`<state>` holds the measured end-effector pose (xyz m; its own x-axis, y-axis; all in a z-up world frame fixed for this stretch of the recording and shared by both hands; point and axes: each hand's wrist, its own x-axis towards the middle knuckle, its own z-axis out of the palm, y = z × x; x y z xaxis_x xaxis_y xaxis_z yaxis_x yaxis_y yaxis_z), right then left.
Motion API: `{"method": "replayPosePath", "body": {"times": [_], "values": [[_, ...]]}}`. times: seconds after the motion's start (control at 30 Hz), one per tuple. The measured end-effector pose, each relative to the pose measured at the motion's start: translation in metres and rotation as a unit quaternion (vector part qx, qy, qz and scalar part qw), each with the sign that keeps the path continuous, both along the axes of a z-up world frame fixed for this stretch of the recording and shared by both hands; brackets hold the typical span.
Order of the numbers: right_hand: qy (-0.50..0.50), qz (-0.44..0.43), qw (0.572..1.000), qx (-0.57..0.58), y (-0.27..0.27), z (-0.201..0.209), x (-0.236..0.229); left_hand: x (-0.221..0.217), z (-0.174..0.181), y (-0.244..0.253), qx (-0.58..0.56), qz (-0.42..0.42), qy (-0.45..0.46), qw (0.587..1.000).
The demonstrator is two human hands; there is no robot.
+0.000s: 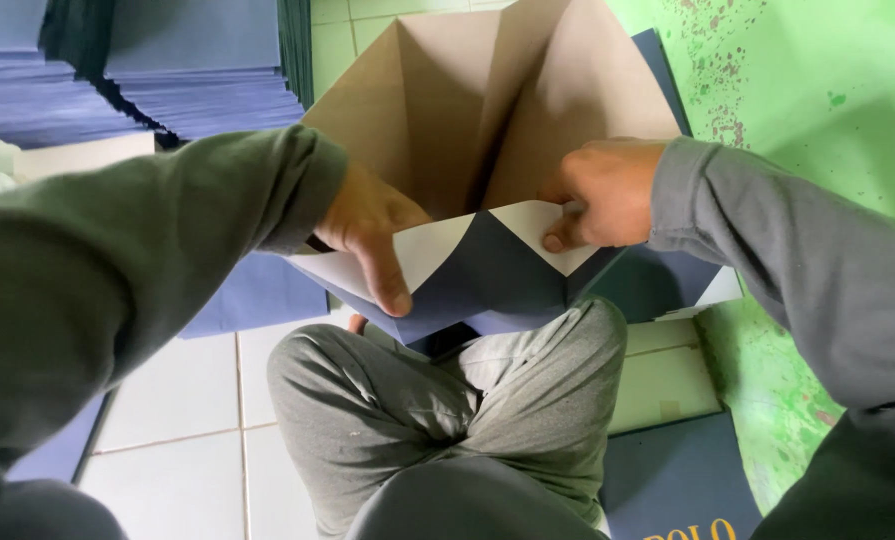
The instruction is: Folding and assembling a paper shopping bag from a flat sheet
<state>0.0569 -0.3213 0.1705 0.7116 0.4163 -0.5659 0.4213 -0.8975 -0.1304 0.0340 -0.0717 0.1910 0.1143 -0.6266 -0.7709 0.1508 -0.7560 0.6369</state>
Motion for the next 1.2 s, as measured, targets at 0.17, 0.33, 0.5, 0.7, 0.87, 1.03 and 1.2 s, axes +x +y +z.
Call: {"method": "replayPosePath", "body": {"times": [0.17,0.33,0.5,0.7,0.87,1.03,1.2], "values": [[0.025,0.024,0.999,-0.023,0.006,0.002,-0.006,0.005,-0.034,-0.01,-0.031,0.022,0.033,0.999],[0.04,0.013,0.999,-0.028,0.005,0.006,-0.01,0.003,-0.015,-0.02,-0.021,0.021,0.046,0.999],[0.028,0.015,0.999,-0.027,-0.004,0.0,-0.001,0.018,-0.018,-0.026,0.03,0.01,-0.054,0.998],[0.013,-0.024,0.999,-0.032,-0.018,-0.007,0.004,0.04,-0.019,-0.013,0.094,0.015,-0.181,0.979],[-0.013,-0.033,0.999,-0.014,-0.013,0.0,0.011,0.043,-0.022,0.004,0.138,0.021,-0.267,0.954],[-0.028,-0.054,0.997,-0.052,0.001,0.007,0.003,0.027,-0.004,0.004,0.163,-0.042,-0.38,0.91],[-0.103,0.001,0.976,-0.191,0.034,0.02,-0.015,-0.013,0.023,0.003,0.291,-0.129,-0.479,0.818]]}}
